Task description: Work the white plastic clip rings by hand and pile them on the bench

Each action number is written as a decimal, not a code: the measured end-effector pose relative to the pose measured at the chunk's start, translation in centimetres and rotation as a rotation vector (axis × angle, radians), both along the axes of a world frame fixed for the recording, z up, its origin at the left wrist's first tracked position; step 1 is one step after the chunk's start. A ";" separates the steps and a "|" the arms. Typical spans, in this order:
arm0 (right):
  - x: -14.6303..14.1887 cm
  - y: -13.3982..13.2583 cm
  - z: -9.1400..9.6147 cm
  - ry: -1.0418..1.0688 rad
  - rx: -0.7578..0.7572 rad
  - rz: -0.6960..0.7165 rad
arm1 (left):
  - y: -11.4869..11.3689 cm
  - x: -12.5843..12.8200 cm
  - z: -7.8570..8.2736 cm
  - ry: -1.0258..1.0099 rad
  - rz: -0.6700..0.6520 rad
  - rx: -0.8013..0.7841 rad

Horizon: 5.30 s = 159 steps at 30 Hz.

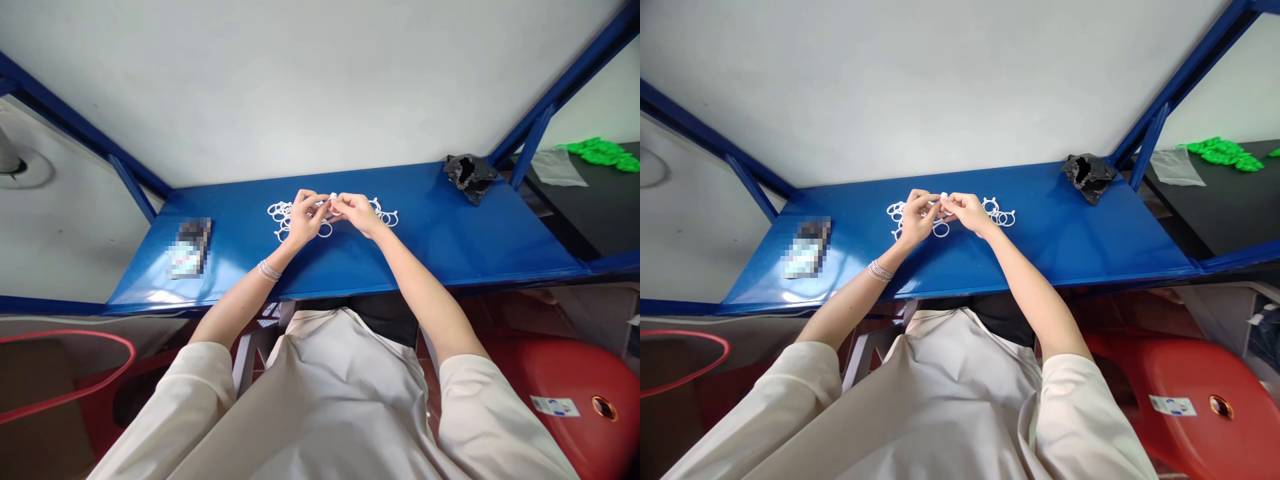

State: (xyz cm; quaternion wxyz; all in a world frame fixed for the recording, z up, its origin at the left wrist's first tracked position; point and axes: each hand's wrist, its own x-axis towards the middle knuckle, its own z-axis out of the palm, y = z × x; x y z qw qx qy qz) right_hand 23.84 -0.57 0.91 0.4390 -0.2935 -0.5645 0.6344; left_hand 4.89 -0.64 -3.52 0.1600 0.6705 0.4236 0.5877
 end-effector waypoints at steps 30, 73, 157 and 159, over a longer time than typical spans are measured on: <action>-0.1 0.7 0.4 0.001 -0.139 -0.150 | -0.7 0.2 0.8 0.049 -0.124 -0.138; 0.4 1.3 -1.4 -0.161 0.190 -0.180 | -0.6 -0.3 0.7 0.050 -0.132 -0.179; 2.3 2.5 -1.5 -0.668 0.397 -0.397 | 0.0 -0.3 0.4 0.211 0.051 0.034; 3.8 3.4 -2.1 -0.819 0.409 -0.561 | 0.5 -0.7 0.0 0.237 0.141 0.064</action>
